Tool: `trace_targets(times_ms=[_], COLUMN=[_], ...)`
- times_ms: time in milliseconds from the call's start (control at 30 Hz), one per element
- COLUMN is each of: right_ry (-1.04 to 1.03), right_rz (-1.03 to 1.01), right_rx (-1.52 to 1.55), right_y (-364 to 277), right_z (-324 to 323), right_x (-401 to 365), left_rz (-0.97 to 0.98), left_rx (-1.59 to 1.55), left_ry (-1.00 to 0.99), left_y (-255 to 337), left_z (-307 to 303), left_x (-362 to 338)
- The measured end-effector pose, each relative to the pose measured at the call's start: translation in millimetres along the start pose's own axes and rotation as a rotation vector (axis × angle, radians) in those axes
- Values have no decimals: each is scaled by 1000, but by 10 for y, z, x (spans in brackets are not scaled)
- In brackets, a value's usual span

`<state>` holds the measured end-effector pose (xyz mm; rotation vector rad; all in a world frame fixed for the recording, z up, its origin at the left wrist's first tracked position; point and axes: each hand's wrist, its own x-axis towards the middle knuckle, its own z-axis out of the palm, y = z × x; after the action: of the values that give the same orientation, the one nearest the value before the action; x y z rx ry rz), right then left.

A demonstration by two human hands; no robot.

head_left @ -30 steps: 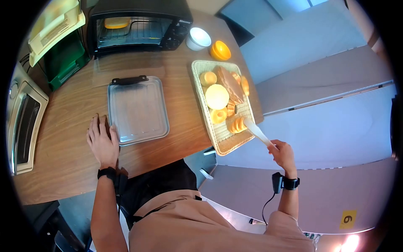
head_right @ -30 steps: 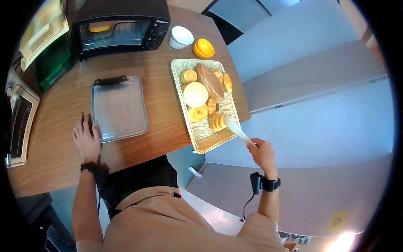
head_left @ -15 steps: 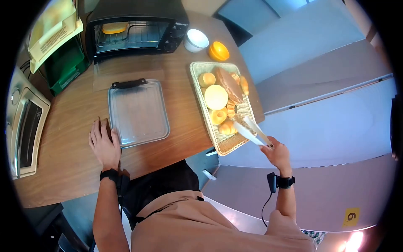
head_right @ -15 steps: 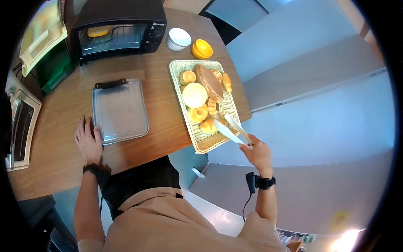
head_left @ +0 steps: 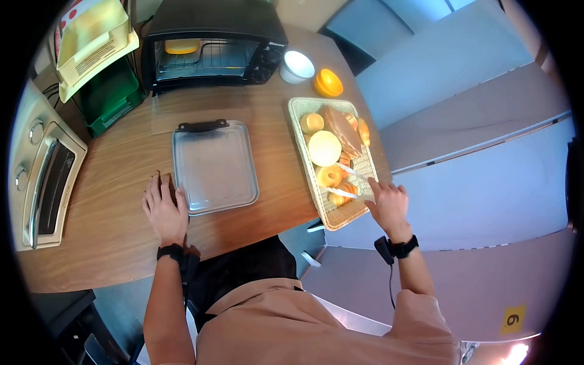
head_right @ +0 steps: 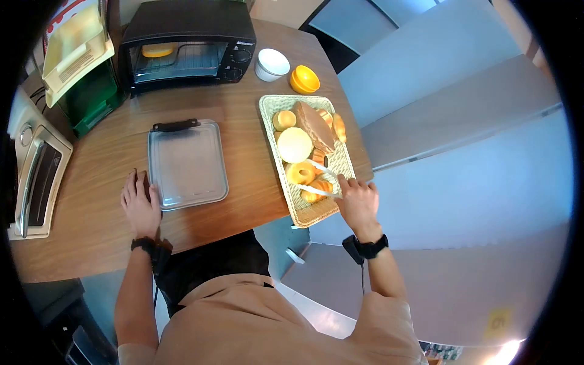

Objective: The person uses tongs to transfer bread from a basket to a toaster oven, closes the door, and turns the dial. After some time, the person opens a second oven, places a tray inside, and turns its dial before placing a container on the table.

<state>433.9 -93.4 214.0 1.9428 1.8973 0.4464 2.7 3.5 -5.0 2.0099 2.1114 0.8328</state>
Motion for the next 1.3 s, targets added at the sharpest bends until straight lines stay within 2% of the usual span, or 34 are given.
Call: trace_targets(times_ms=[67, 133, 167, 200, 267, 300, 333, 400, 467, 533, 667, 733, 767, 833, 967, 1133, 1233, 1300], right_ry=[-23, -118, -247, -250, -298, -296, -293, -443, -439, -356, -306, -183, -185, -102, -131, -170, -81, -112], right_rz=[20, 183, 290, 299, 476, 514, 515, 753, 818, 824, 834, 742, 740, 688, 670, 512, 476, 477], right_rx=[32, 362, 465, 463, 1142, 1307, 1306, 1564, 1528, 1193, 1081, 706, 708, 445, 284, -19, -119, -113], right_y=[97, 243, 236, 306, 502, 485, 469, 423, 361, 375, 622, 708, 619, 296, 125, 153, 197, 280], right_z=[-60, -25, -154, -57, 343, 466, 516, 572, 575, 655, 862, 932, 788, 328, 321, 429, 358, 286], right_x=[-129, -291, -313, -377, -537, -574, -605, -661, -702, -753, -846, -857, -816, -679, -494, -419, -422, -403], left_rz=[1, 1, 7, 4, 7, 7, 5, 13, 20, 17, 19, 14, 12, 18, 30, 24, 30, 28], left_rx=[-2, -15, -19, -20, -27, -27, -26, -23, -16, -10, -20, -11, -8, -14, -11, 8, 4, 5], left_ry=[1, -1, -6, -5, -4, 2, 11, 11, 14, 1, -5, 3, 2, 1, 5, 8, 15, 17], left_y=[-6, 0, -2, -12, -17, -24, -27, -30, -34, -45, -29, -28, -28, -20, -20, -4, -30, -26], left_z=[3, 3, 7, 15, 36, 41, 42, 37, 30, 38, 34, 31, 27, 22, 6, 3, 30, 34], left_x=[1, 1, -3, -3, -2, -4, -6, -9, -8, -10, -7, -7, -9, -4, 3, -3, -10, -10])
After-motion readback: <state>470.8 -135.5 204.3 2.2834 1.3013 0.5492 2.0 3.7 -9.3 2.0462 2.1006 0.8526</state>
